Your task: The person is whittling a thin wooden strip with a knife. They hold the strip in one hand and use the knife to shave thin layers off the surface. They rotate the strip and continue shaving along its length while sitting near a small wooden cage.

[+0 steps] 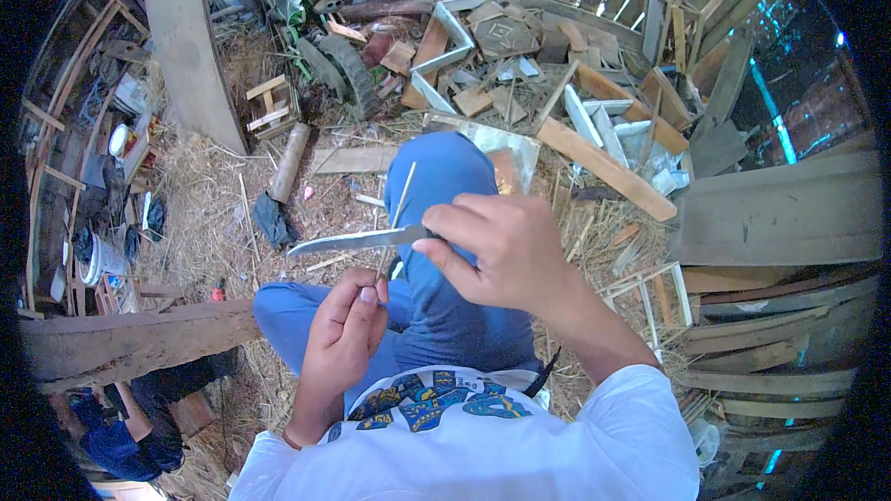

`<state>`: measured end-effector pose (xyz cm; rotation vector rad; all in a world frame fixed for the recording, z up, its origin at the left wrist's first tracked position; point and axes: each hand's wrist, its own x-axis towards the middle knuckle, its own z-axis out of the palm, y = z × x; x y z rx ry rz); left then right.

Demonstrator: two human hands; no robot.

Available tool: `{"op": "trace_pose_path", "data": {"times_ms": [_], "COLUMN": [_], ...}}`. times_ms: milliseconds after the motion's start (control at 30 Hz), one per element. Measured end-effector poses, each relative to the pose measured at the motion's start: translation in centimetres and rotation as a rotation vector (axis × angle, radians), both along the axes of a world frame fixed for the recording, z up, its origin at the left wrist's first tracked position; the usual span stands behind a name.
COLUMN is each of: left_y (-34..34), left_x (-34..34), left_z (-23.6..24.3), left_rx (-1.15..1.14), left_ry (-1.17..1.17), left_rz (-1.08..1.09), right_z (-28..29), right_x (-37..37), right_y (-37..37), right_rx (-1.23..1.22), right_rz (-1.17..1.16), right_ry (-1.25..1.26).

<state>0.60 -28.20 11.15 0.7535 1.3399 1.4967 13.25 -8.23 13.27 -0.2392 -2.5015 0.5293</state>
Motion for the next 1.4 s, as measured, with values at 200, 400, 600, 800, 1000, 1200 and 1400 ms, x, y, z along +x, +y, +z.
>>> {"op": "trace_pose_path", "data": {"times_ms": [200, 400, 600, 800, 1000, 1200, 1400], "left_y": [0.3, 0.6, 0.4, -0.2, -0.8, -1.2, -1.3], "left_x": [0.0, 0.1, -0.1, 0.0, 0.1, 0.2, 0.3], "left_z": [0.0, 0.3, 0.3, 0.2, 0.4, 0.2, 0.0], "left_rx": [-0.046, -0.078, -0.102, -0.106, -0.122, -0.096, -0.118], "left_ry": [0.027, -0.023, 0.014, 0.119, 0.169, 0.137, 0.165], "left_rz": [0.041, 0.031, 0.039, 0.108, 0.124, 0.125, 0.126], "right_z": [-0.4, -0.5, -1.1, -0.6, -0.5, -0.6, -0.4], "right_x": [-0.3, 0.0, -0.2, -0.4, -0.5, -0.5, -0.3], "right_y": [0.5, 0.5, 0.1, -0.3, -0.2, -0.5, -1.2], "right_rx": [0.054, 0.067, 0.033, 0.022, -0.007, -0.013, -0.011], "right_rz": [-0.047, -0.072, -0.095, -0.121, -0.168, -0.182, -0.091], "right_ry": [0.006, -0.030, -0.004, 0.035, 0.096, 0.087, 0.011]}}
